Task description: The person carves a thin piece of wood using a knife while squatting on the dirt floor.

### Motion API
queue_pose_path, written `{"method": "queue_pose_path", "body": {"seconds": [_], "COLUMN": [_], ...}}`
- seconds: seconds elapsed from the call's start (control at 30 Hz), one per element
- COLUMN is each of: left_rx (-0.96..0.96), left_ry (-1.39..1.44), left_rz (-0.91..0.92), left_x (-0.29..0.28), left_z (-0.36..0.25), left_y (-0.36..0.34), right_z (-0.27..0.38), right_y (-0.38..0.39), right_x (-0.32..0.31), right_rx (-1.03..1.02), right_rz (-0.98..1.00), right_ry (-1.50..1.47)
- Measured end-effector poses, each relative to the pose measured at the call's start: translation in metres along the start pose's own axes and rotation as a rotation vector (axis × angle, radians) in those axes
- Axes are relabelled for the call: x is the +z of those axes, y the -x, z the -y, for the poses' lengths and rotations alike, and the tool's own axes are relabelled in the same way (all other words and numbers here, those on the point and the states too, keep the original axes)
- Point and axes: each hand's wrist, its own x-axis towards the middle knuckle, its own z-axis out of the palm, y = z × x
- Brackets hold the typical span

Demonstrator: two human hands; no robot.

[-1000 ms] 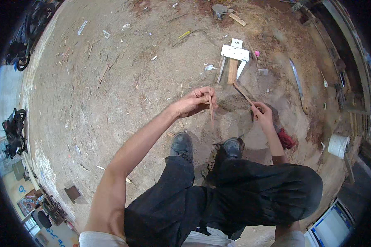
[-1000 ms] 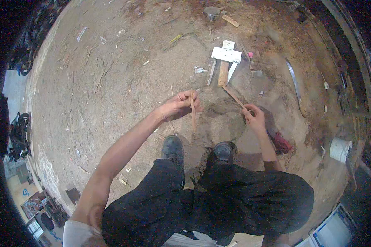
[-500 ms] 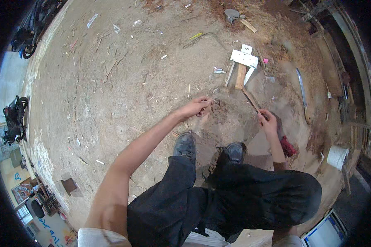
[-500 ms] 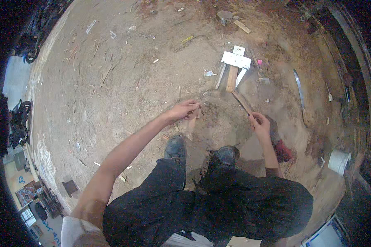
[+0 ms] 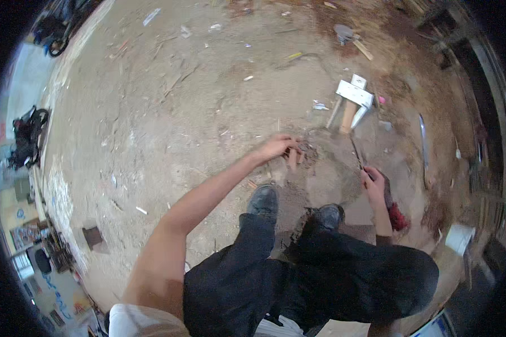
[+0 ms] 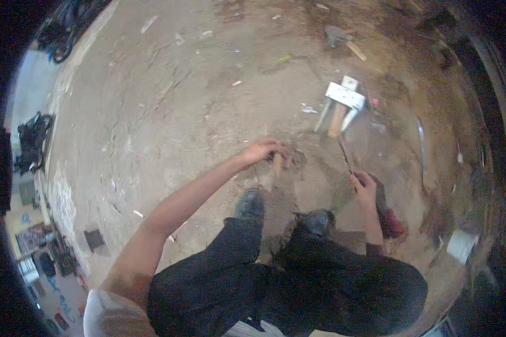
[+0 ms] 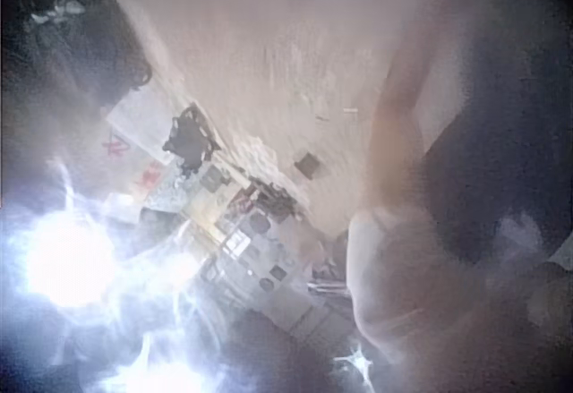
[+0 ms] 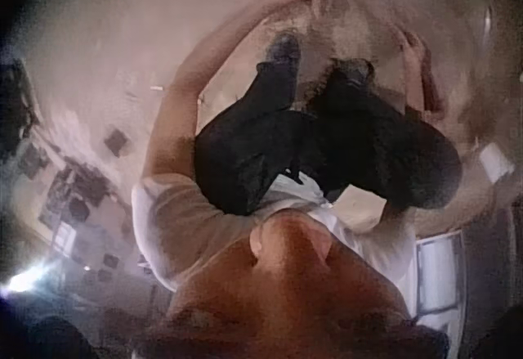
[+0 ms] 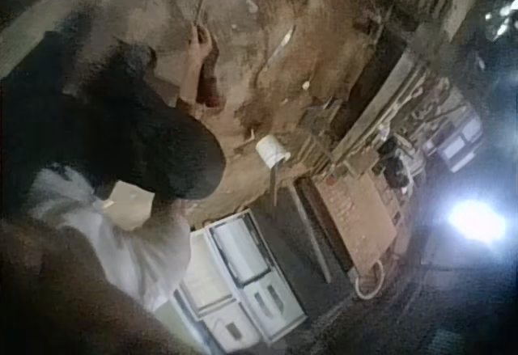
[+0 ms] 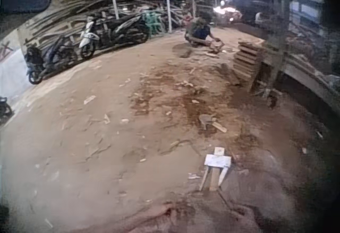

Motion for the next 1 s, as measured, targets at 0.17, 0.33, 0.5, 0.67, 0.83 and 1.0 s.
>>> {"method": "queue_pose_path", "body": {"seconds": [0.17,0.33,0.5,0.67,0.83,1.0], "left_rx": [0.115,0.075,0.13,0.063,-0.001,0.037], "left_ry": [-0.051,-0.037,-0.061,-0.172,-0.158,-0.108], "left_rz": [-0.022,-0.039,-0.078,-0.116,-0.105,-0.121], "left_x": [0.019,0.013,0.006,0.002,0.008,0.009], "left_z": [-0.003,0.004,0.006,0.004,0.004,0.021], "left_y": [-0.007,0.005,0.009,0.018,0.013,0.007], "right_z": [-0.025,-0.012,-0.003,0.014,-0.005,-0.008], "right_y": [-0.007,0.007,0.01,0.016,0.007,0.013], "right_x": [-0.013,0.01,0.016,0.024,0.009,0.015], "right_rx": [-0.061,-0.018,-0.008,0.041,-0.016,0.025], "right_rz": [0.044,0.223,0.278,0.272,0.309,0.398], "right_ry": [0.013,-0.042,-0.013,-0.061,0.075,0.065]}}
